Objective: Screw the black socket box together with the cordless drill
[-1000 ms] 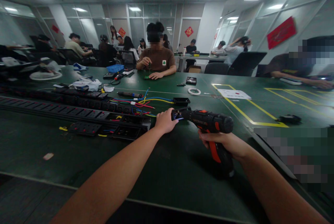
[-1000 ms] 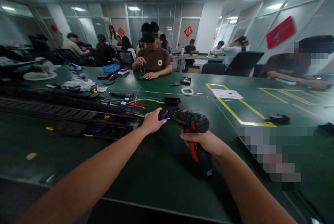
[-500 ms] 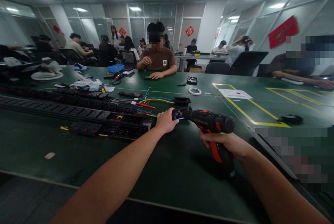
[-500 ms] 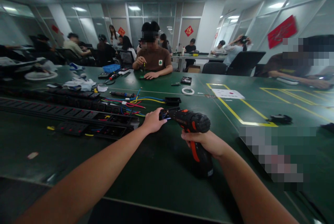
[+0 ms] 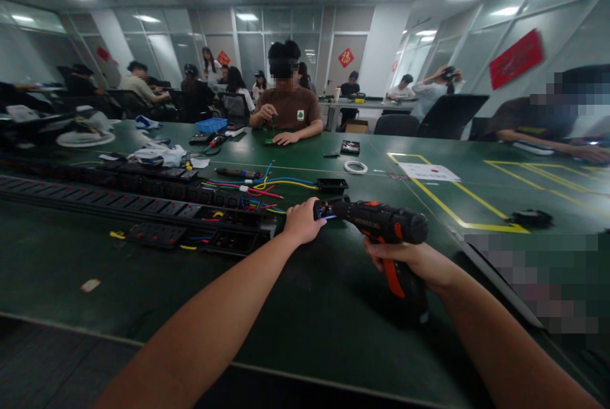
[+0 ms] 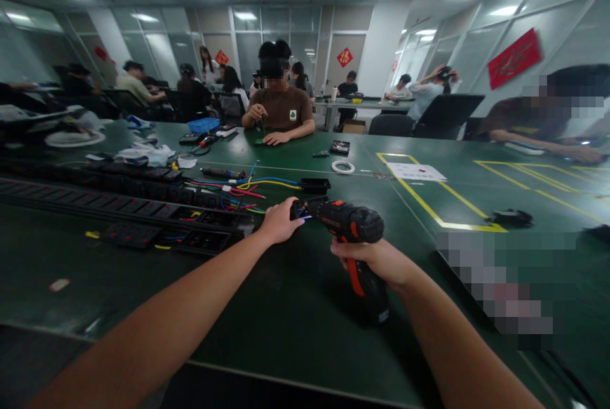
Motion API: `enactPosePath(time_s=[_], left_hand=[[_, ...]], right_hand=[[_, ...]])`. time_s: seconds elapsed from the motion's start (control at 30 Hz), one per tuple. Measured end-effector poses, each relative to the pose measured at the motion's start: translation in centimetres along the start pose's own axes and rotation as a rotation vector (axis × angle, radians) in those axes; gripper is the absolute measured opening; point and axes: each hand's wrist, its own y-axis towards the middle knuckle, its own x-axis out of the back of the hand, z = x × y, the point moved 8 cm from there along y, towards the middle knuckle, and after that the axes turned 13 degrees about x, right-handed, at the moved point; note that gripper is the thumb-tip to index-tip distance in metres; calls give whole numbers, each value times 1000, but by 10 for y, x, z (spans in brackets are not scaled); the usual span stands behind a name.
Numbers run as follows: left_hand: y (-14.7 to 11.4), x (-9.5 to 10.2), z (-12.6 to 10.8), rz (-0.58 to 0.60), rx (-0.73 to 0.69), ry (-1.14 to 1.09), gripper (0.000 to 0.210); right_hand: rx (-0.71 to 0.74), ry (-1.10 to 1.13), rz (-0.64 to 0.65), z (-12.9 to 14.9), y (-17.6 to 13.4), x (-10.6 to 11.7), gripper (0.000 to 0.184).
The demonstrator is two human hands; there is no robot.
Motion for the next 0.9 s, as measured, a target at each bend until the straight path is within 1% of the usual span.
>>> enactPosePath(time_s=[0.23, 0.4, 0.67, 0.77, 0.9], left_hand=[[1, -1, 1, 14, 6, -2, 54], [3, -2, 1, 16, 5, -11, 55], [3, -3, 2, 29, 31, -8, 55], [3, -4, 2, 29, 31, -12, 59], [1, -2, 1, 20, 15, -28, 71]], right_hand=[[43, 20, 28, 4, 1, -4, 34], [23, 20, 39, 5, -1, -6, 33], [22, 31, 34, 2, 0, -4, 38], [10, 31, 45, 0, -1, -5, 40], [6, 41, 40, 0, -1, -5, 41]])
